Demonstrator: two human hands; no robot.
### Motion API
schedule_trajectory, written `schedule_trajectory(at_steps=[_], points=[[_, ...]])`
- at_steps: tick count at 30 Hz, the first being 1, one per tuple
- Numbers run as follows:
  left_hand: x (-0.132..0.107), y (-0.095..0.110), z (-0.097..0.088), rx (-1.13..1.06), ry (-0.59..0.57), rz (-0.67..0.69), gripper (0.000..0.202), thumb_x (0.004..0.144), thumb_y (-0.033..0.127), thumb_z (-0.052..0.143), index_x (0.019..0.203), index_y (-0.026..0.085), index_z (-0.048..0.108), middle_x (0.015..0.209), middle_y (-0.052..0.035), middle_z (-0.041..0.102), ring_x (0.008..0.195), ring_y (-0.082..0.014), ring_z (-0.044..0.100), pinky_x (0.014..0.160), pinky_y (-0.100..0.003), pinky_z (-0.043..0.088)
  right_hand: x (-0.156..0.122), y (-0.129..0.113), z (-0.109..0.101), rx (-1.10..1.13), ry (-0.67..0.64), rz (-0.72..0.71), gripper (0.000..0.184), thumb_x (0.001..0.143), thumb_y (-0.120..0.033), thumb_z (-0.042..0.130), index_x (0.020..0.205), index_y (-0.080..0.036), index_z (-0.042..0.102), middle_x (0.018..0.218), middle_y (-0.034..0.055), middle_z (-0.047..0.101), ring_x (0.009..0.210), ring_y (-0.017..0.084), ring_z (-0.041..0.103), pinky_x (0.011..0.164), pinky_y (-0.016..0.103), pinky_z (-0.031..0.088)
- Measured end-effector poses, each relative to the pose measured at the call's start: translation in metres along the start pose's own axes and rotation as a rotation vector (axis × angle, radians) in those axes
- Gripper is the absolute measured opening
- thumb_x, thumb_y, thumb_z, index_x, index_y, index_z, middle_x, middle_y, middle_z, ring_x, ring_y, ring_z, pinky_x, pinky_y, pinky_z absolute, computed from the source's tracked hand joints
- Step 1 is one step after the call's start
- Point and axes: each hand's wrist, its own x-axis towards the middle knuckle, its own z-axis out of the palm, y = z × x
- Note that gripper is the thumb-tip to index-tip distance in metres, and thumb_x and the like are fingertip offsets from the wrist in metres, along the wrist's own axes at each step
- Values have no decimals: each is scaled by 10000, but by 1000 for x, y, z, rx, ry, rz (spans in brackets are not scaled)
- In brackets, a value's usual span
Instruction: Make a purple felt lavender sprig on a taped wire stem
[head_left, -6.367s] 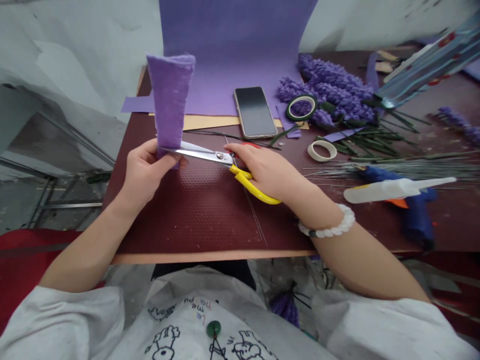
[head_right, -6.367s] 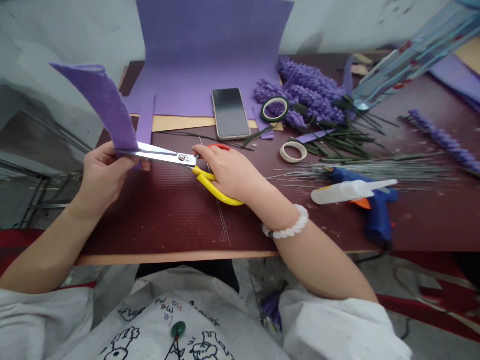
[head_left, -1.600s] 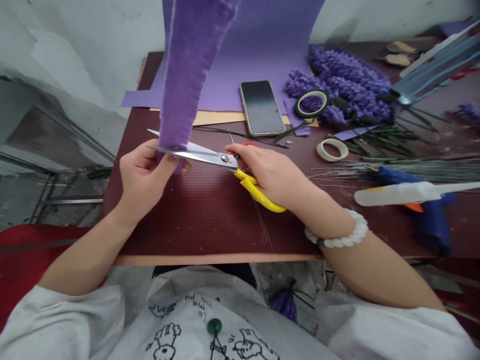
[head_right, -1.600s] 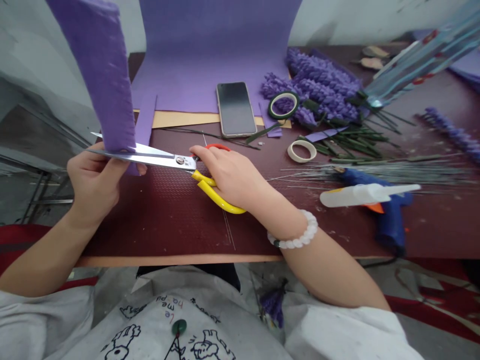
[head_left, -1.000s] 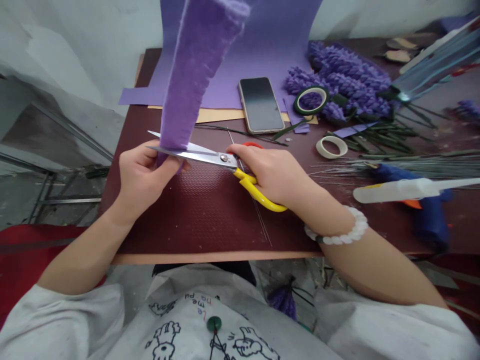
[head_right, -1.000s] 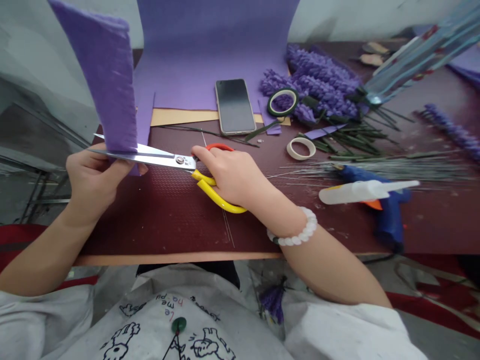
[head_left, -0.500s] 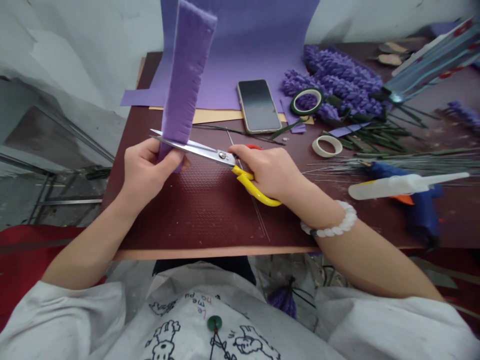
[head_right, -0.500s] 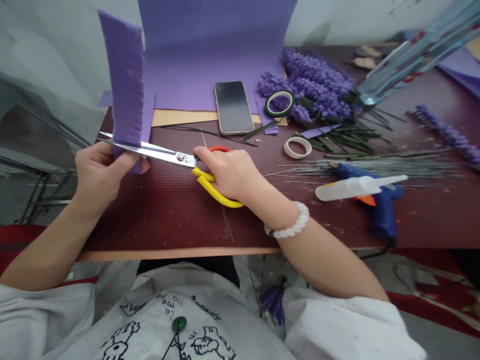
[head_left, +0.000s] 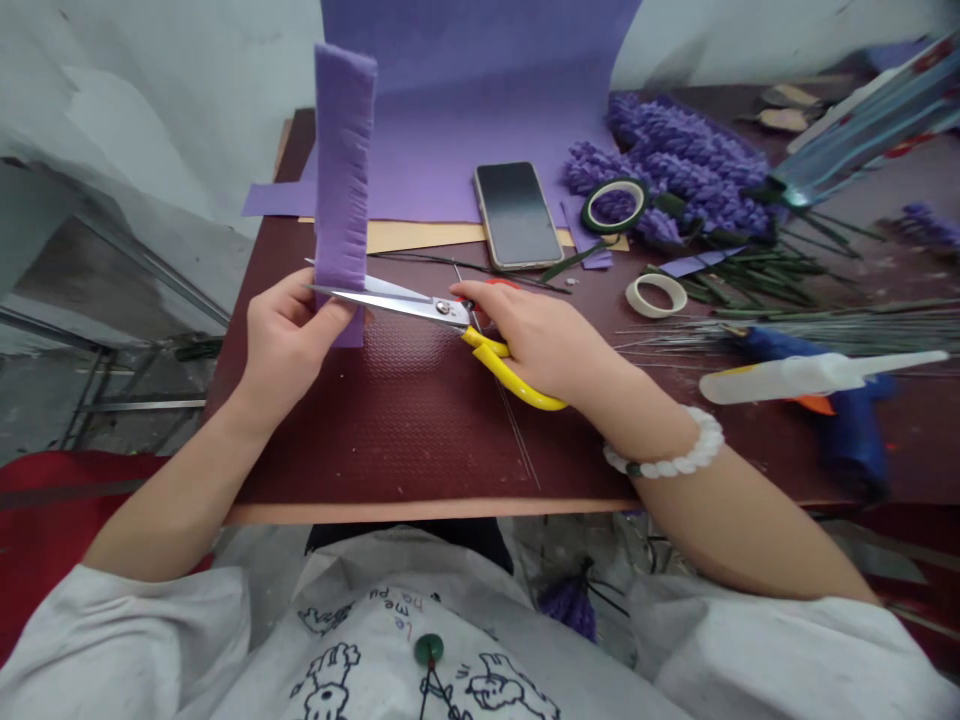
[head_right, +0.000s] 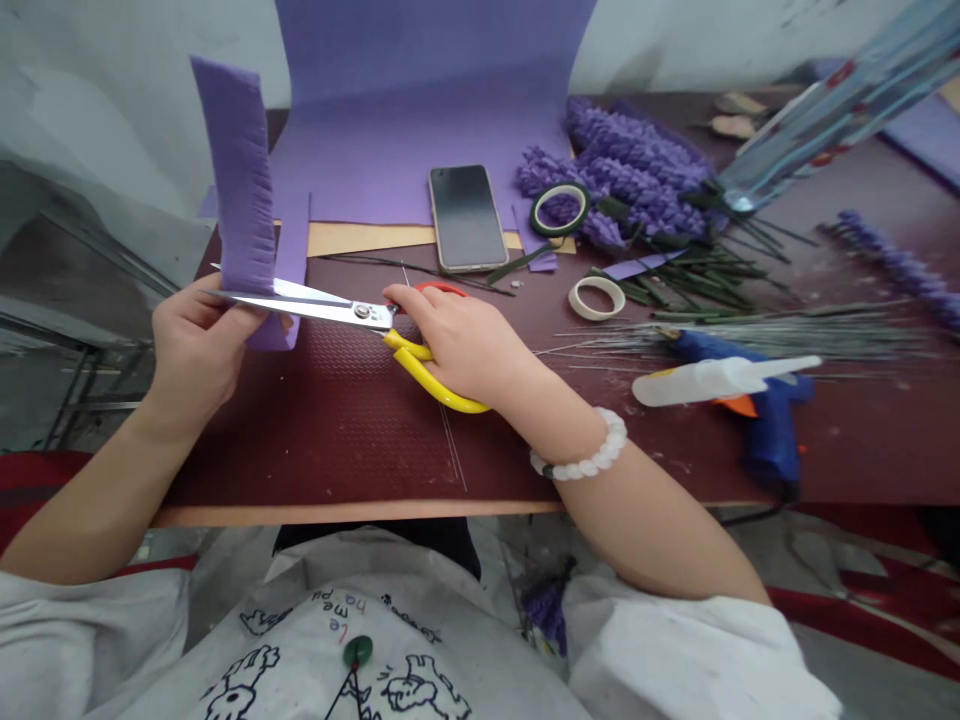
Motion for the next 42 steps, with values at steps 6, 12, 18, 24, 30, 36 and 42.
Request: schedule_trajectory(at_steps=[6,12,18,24,30,36,42], points=[[-3,6,4,93,30,-8,83,702,266,761,761,213,733,658,7,682,618,-136,644,623,-275,552,-2,-3,-3,-55,-4,22,508,878,-404,377,1294,-136,492,1093,135,652,842,260,610,609,301,350],[-5,11,6,136,58,-21,42,692,214,743,732,215,734,649,4,684,587,-135,621,581,-282,542,-2,-6,-5,-112,-35,68,479,880,-415,375,1254,-157,530,1043,112,689,747,241,617,564,294,297],[-3,12,6,196,76,-46,36,676,212,734,691,186,714,618,7,643,548,-128,580,535,-271,504,-2,-7,-4,-186,-66,92,478,881,-426,353,1232,-166,546,920,103,709,647,236,602,539,299,252],[-2,11,5,202,56,-68,116,707,279,728,693,172,687,616,10,632,540,-110,562,531,-247,475,-2,-6,-2,-224,-79,106,465,872,-413,354,1219,-175,552,853,85,708,615,237,590,534,301,235],[-1,6,3,182,51,-73,100,721,265,709,721,172,676,628,9,643,563,-118,593,527,-234,483,-2,-6,-3,-124,-56,99,466,883,-404,367,1253,-163,519,922,91,691,723,245,603,579,310,316],[0,4,0,118,68,-5,127,766,310,714,768,188,679,644,28,665,565,-107,630,554,-242,521,-1,-3,-2,-7,-16,18,511,902,-402,378,1324,-126,461,1025,134,656,942,287,549,809,376,416],[-3,12,1,118,-1,-10,127,821,287,662,782,166,674,620,24,672,531,-101,635,550,-260,536,1,-1,1,-7,-6,24,525,905,-422,360,1315,-115,472,1094,151,639,973,301,556,840,400,417]])
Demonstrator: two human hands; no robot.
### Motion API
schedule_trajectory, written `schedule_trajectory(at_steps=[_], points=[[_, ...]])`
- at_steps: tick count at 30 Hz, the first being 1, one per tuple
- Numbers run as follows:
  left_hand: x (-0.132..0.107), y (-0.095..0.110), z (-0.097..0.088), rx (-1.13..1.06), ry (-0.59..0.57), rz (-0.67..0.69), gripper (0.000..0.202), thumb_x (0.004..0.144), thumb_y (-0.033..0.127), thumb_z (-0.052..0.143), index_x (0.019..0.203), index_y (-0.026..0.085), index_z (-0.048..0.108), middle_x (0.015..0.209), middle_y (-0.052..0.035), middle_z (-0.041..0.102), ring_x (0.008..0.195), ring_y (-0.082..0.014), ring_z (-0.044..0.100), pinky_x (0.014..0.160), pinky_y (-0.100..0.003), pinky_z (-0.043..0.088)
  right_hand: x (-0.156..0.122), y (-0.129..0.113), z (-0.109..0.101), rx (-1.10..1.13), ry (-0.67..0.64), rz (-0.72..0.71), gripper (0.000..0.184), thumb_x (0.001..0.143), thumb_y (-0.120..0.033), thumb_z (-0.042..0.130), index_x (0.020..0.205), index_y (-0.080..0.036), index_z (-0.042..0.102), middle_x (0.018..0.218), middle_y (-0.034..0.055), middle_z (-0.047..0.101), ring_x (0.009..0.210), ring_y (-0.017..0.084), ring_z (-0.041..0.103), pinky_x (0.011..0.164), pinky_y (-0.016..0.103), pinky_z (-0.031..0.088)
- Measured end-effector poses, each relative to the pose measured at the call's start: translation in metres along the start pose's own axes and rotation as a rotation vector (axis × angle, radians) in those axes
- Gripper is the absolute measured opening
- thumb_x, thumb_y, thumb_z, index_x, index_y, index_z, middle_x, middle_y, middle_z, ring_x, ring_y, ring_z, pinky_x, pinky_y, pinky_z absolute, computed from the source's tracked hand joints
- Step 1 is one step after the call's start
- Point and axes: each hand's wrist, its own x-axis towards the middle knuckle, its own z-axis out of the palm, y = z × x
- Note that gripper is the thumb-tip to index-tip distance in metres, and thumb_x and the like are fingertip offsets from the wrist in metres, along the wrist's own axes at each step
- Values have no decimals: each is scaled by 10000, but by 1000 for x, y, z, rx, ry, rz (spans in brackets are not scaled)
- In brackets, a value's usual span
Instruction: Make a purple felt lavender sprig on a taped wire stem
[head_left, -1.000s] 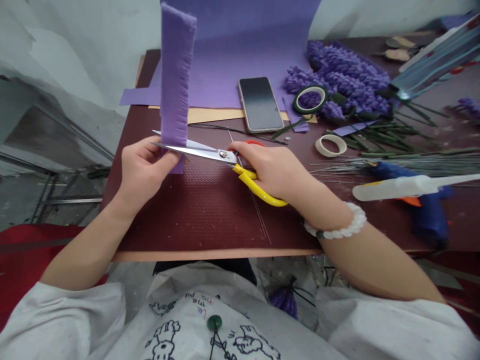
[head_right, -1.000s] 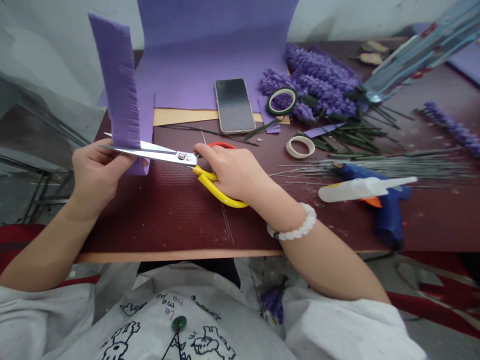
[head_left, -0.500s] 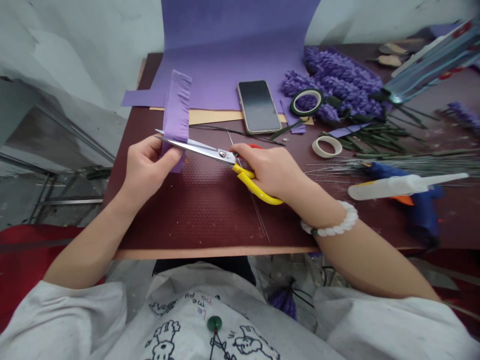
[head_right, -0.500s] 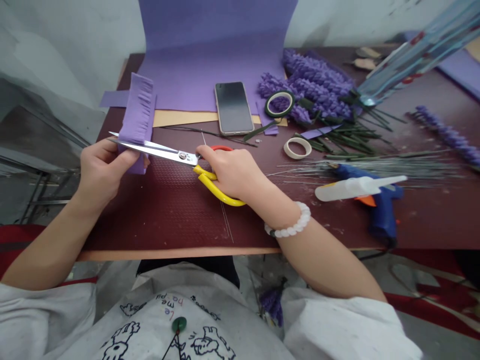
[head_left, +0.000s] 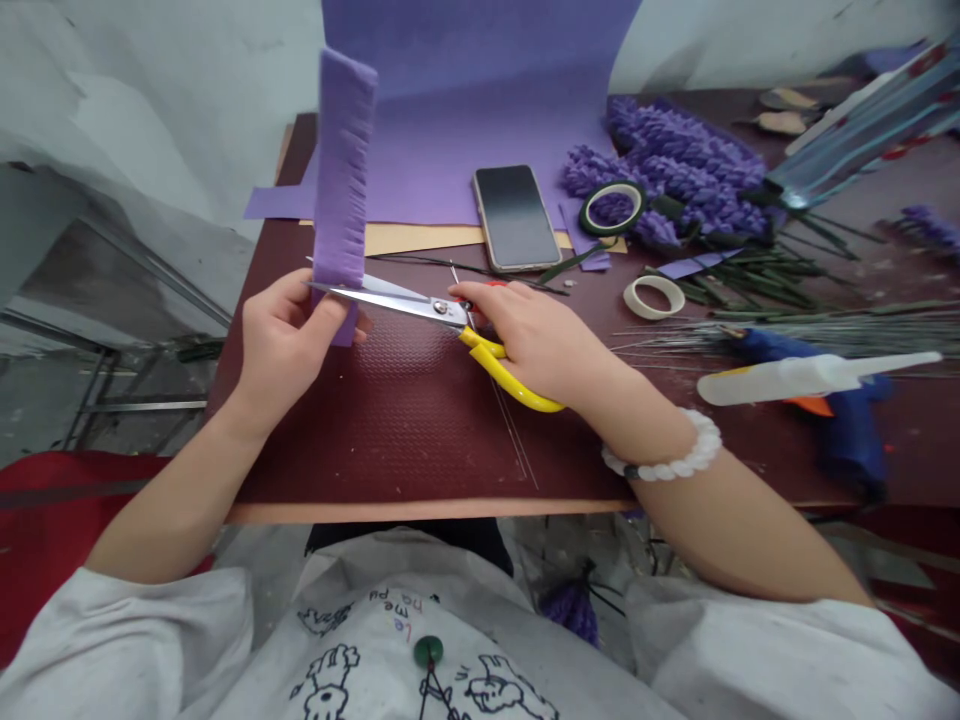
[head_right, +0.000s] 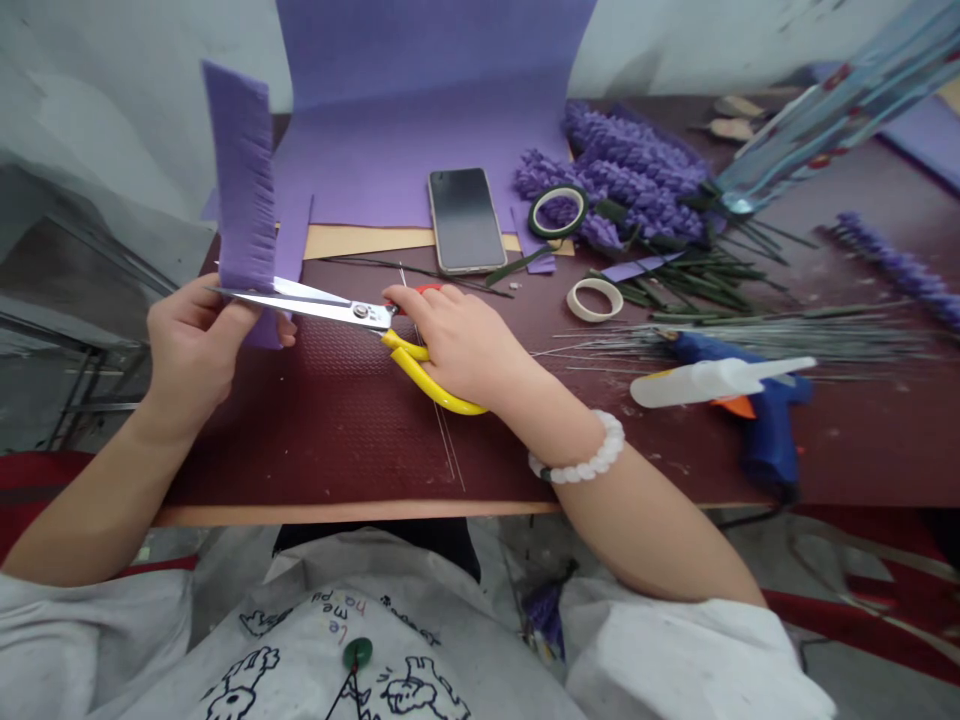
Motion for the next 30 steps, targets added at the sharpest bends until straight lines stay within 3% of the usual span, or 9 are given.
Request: schedule_trajectory(at_steps=[3,8,16,30], points=[[-2,3,0,6,-33,9,56,797,220,656,760,177,657,610,34,650,521,-92,601,533,-250,503,1,-1,-1,-7,-3,18,519,898,-420,361,1299,-114,483,1074,147,642,958,294,576,815,386,419],[-2,3,0,1,8,-3,37,767,165,663,742,174,636,625,27,661,548,-107,614,561,-266,506,2,-1,-3,-18,3,28,506,888,-392,372,1295,-113,482,1026,131,653,892,272,592,758,363,420],[2,1,0,-70,19,-7,56,805,218,678,804,174,643,666,38,675,563,-101,640,589,-265,529,1,0,-2,-37,13,11,514,888,-408,372,1289,-112,499,1084,145,651,948,291,602,774,367,424],[-3,6,9,-78,36,-149,175,711,305,764,765,159,684,642,13,689,555,-105,645,584,-223,552,0,-2,0,-43,16,18,513,902,-438,359,1277,-123,508,1132,150,655,923,281,614,735,351,414]])
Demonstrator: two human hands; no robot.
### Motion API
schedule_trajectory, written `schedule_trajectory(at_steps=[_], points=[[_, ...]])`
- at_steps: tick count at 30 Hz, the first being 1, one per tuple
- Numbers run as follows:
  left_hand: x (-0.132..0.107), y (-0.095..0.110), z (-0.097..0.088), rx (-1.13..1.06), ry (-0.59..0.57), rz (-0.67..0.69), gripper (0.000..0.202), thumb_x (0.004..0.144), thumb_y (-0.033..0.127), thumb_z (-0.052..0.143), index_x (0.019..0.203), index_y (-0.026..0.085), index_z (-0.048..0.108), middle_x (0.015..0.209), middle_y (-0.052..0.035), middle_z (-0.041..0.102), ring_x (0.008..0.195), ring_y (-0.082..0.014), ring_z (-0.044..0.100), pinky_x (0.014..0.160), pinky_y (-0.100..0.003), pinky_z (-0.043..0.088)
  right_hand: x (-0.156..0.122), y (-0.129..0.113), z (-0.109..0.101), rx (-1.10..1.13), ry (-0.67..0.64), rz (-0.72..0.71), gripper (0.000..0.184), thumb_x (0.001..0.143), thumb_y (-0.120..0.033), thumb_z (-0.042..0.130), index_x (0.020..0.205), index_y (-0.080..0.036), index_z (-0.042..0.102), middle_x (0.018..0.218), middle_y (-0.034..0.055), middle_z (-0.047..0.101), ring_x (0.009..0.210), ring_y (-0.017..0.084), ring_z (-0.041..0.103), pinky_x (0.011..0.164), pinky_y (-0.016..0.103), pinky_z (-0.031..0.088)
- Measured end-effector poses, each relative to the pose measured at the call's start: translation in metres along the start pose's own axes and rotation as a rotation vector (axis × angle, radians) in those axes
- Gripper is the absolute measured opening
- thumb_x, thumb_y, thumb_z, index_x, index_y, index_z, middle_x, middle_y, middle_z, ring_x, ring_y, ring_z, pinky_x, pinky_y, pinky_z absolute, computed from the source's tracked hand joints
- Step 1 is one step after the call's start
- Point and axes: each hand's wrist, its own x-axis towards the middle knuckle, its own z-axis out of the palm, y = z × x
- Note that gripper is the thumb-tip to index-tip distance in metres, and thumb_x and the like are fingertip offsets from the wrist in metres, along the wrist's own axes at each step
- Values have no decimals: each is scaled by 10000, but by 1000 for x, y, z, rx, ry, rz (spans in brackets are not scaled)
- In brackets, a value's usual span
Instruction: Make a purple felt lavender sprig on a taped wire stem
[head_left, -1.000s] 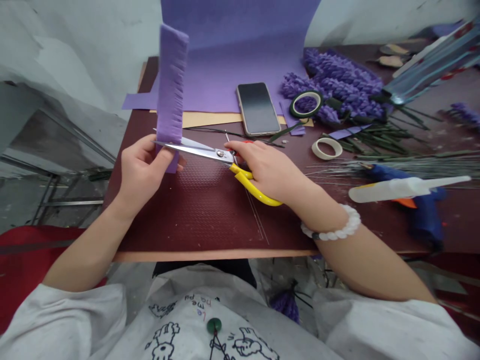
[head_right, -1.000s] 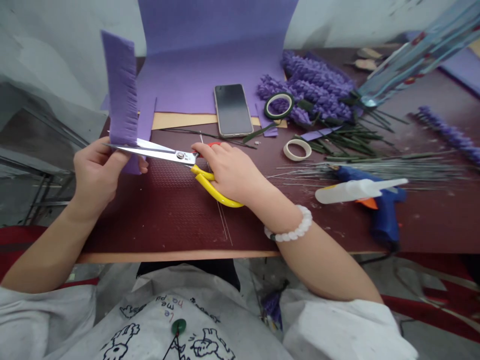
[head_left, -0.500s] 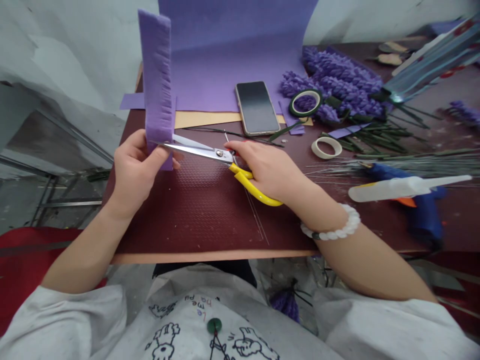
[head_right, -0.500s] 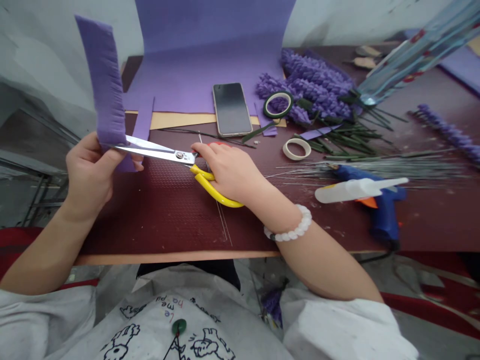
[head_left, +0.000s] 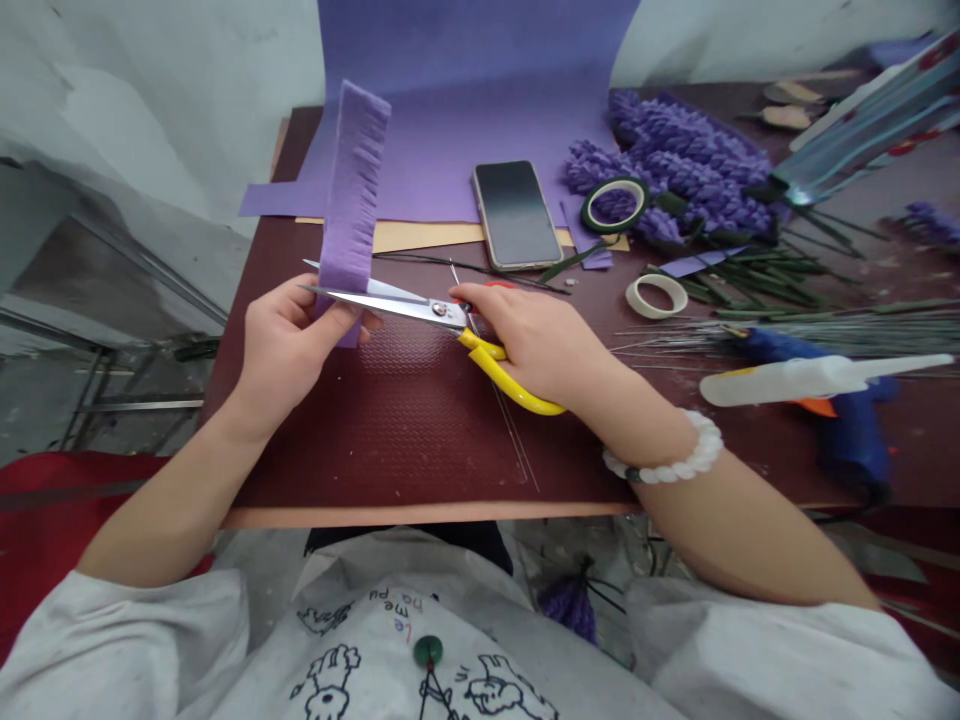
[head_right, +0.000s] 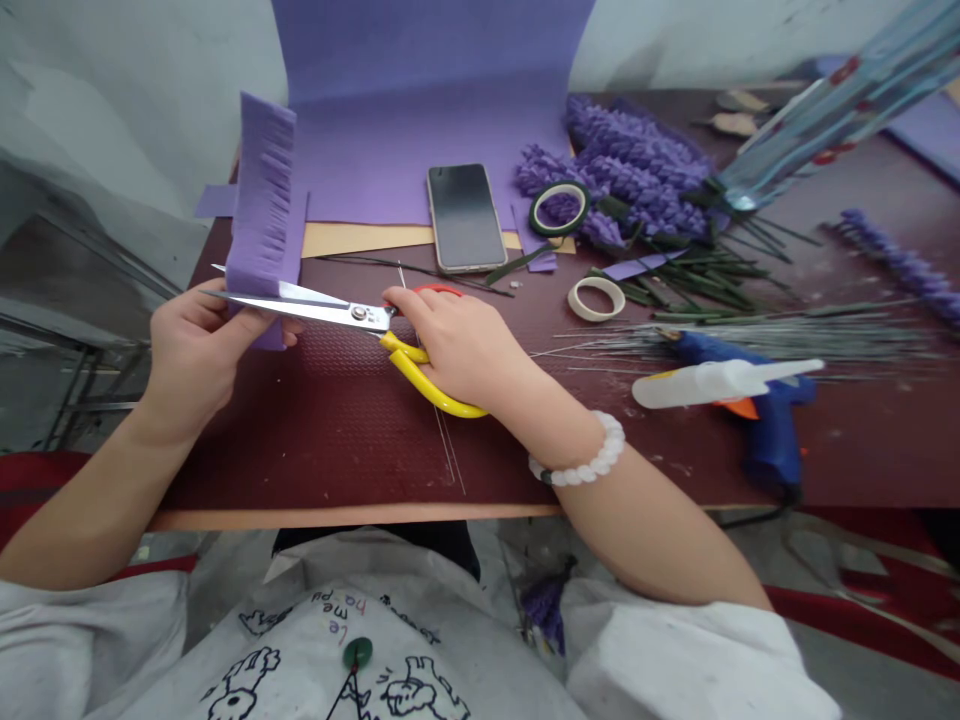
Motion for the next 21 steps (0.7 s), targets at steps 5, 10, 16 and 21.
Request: schedule_trajectory(at_steps=[5,10,16,21], points=[[-1,3,2,7,-13,-14,167,716,296,755,754,149,686,649,-1,697,553,-121,649,588,-246,558,0,-2,-1,-6,-14,11,500,899,-443,368,1264,-133,513,1090,141,669,878,264,616,696,328,390],[1,2,1,38,-27,-12,146,715,277,752,723,149,683,642,-15,689,555,-132,641,605,-275,557,1,-3,-4,-23,-25,15,472,894,-441,377,1224,-144,536,1015,128,682,829,251,616,646,313,360],[1,1,0,43,-28,-4,111,725,250,740,727,155,682,640,-16,682,547,-133,639,597,-277,558,1,-5,-4,-86,-31,27,460,903,-428,353,1208,-141,542,998,131,687,790,247,608,609,309,328],[1,1,1,54,-18,1,75,723,206,720,707,148,676,621,-6,679,550,-127,639,577,-255,554,1,-6,-3,-149,-51,50,453,901,-404,344,1208,-139,545,989,135,691,769,251,608,572,307,294]])
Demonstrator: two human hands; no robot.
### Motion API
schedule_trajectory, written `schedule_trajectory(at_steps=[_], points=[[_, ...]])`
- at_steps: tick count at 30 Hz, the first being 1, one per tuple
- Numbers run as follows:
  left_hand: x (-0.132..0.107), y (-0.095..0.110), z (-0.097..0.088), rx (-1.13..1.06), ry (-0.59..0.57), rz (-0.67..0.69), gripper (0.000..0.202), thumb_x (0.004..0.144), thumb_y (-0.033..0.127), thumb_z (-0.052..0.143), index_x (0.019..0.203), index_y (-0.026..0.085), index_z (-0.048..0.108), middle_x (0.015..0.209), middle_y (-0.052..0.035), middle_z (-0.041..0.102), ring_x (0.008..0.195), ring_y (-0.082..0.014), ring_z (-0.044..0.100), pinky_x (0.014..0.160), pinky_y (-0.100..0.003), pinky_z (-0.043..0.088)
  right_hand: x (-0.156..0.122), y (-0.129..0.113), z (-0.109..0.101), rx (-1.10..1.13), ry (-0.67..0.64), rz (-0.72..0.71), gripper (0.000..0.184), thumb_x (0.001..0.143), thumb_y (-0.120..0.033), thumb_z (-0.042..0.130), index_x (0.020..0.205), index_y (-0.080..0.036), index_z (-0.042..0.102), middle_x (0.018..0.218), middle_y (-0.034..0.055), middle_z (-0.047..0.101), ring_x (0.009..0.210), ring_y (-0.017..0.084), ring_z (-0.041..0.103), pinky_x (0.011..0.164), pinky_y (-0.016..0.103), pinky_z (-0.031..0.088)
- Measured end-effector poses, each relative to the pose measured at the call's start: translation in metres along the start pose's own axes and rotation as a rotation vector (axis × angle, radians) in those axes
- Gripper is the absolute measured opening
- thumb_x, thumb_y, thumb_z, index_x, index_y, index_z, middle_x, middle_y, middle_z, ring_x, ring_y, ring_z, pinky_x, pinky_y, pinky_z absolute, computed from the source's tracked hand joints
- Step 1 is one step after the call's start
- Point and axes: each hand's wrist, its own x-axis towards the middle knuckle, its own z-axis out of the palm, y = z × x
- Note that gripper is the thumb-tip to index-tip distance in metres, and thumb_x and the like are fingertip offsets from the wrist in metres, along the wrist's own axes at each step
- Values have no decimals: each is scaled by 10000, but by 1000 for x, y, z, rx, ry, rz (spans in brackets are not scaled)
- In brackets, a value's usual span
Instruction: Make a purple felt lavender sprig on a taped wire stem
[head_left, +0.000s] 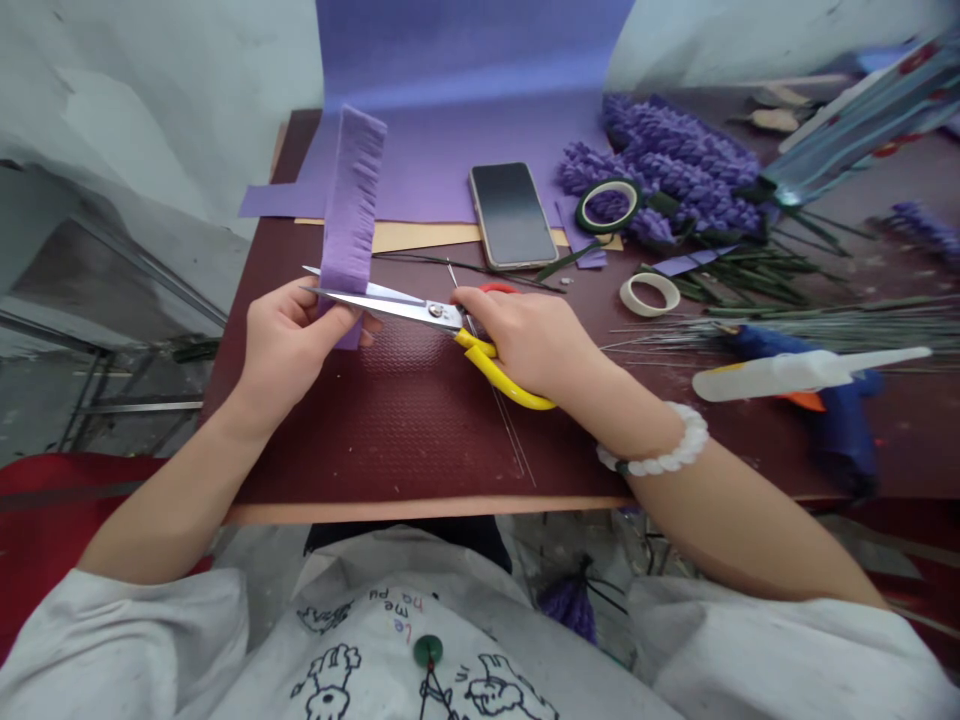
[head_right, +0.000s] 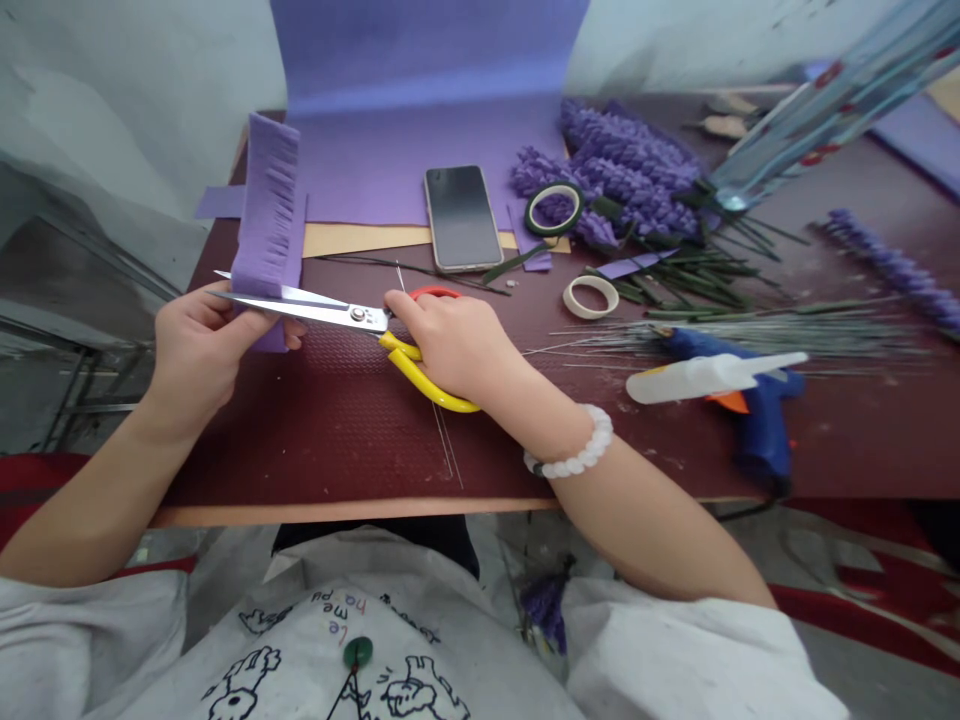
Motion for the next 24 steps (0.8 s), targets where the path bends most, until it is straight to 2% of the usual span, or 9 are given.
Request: schedule_trajectory(at_steps=[11,24], points=[[2,-2,0,-16,8,16,28,704,178,705,701,159,685,588,10,679,519,-112,626,547,-228,547,1,-2,-1,-44,-32,19,448,895,-398,342,1205,-151,552,899,118,696,682,238,593,532,298,231],[1,-1,0,-11,24,-6,87,723,216,710,717,137,674,612,-5,683,515,-117,633,542,-234,544,3,2,2,-91,-13,10,460,881,-402,345,1204,-153,559,814,110,692,653,248,593,523,301,192]])
